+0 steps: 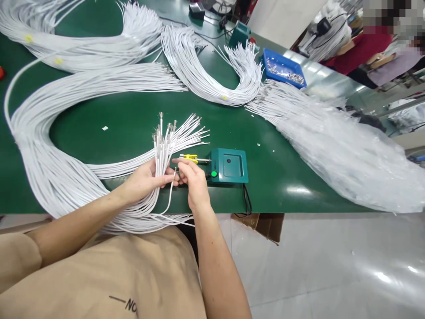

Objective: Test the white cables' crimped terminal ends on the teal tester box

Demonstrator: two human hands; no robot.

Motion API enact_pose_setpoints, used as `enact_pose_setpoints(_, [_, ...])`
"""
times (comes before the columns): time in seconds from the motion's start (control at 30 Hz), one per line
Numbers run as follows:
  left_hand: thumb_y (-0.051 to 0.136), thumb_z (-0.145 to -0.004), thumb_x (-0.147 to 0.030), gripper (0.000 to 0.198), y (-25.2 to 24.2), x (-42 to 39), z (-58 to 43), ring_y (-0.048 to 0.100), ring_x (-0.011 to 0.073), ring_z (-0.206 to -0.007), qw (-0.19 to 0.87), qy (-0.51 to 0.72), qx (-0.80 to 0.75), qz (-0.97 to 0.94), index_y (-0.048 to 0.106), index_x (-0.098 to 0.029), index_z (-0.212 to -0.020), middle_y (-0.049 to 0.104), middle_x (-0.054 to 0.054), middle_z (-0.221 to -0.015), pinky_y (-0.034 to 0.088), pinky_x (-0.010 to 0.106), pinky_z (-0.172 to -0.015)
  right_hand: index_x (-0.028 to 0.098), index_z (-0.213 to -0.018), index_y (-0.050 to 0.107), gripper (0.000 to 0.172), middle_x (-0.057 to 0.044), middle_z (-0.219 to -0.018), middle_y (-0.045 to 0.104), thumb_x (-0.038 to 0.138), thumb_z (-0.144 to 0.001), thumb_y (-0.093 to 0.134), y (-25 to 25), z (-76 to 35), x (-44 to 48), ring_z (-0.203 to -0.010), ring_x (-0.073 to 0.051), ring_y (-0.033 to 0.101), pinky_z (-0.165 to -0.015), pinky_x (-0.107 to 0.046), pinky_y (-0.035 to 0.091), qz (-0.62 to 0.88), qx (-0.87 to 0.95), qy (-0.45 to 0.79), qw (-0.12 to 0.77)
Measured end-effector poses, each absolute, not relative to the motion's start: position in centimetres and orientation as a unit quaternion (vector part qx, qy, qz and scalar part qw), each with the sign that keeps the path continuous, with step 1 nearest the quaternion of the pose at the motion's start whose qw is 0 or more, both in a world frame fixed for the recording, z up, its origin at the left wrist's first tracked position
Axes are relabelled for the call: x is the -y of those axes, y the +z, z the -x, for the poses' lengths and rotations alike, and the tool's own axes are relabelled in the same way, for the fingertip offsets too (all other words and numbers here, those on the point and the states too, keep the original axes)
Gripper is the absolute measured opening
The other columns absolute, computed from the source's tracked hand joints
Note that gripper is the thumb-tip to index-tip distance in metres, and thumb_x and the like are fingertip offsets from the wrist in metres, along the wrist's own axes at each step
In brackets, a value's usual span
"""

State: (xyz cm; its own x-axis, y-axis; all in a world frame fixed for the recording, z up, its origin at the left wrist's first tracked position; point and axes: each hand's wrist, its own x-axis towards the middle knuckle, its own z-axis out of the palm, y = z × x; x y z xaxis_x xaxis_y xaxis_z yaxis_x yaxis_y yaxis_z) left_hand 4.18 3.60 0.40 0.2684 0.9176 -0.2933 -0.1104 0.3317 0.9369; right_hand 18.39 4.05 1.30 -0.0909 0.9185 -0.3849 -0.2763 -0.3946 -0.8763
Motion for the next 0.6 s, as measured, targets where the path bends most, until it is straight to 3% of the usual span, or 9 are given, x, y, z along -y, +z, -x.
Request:
enact_pose_setpoints(0.13, [0.077,-0.068,-0.034,0.043,0.7,-3.6,-4.2,0.067,0.0182,-0.067,0.681,0.39,-0.459,-0.416,0.053,-0.014,-0.098,0.068,0.004,-0.076,0.045,0.024,-0.053,0.017,-0.083,0.07,0.017,0.005,-0.056,0.052,0.031,-0.073,0.068,2.0,-18.9,-4.7,-0.052,-0.008,0.045,-0.054,-0.023,0.037,0.495,0.39,0.671,0.39])
enact_pose_setpoints(0.27, [0.075,-0.069,-0.03,0.034,0.8,-3.6,-4.1,0.066,0.0165,-0.066,0.673,0.392,-0.463,-0.423,0.054,-0.015,-0.09,0.067,0.003,-0.075,0.045,0.023,-0.053,0.017,-0.07,0.067,0.017,0.003,-0.059,0.06,0.033,-0.072,0.072,1.7,-19.4,-4.6,-0.056,-0.01,0.054,-0.062,-0.025,0.043,0.505,0.412,0.66,0.374])
enact_pose_setpoints(0.6, [0.072,-0.073,-0.026,0.021,-0.6,-3.6,-3.4,0.062,0.0135,-0.07,0.695,0.38,-0.431,-0.432,0.056,-0.015,-0.083,0.063,0.0,-0.073,0.047,0.025,-0.066,0.016,-0.08,0.075,0.021,0.0,-0.068,0.066,0.029,-0.064,0.077,0.9,-19.8,-3.7,-0.06,-0.01,0.055,-0.067,-0.027,0.047,0.541,0.327,0.662,0.402])
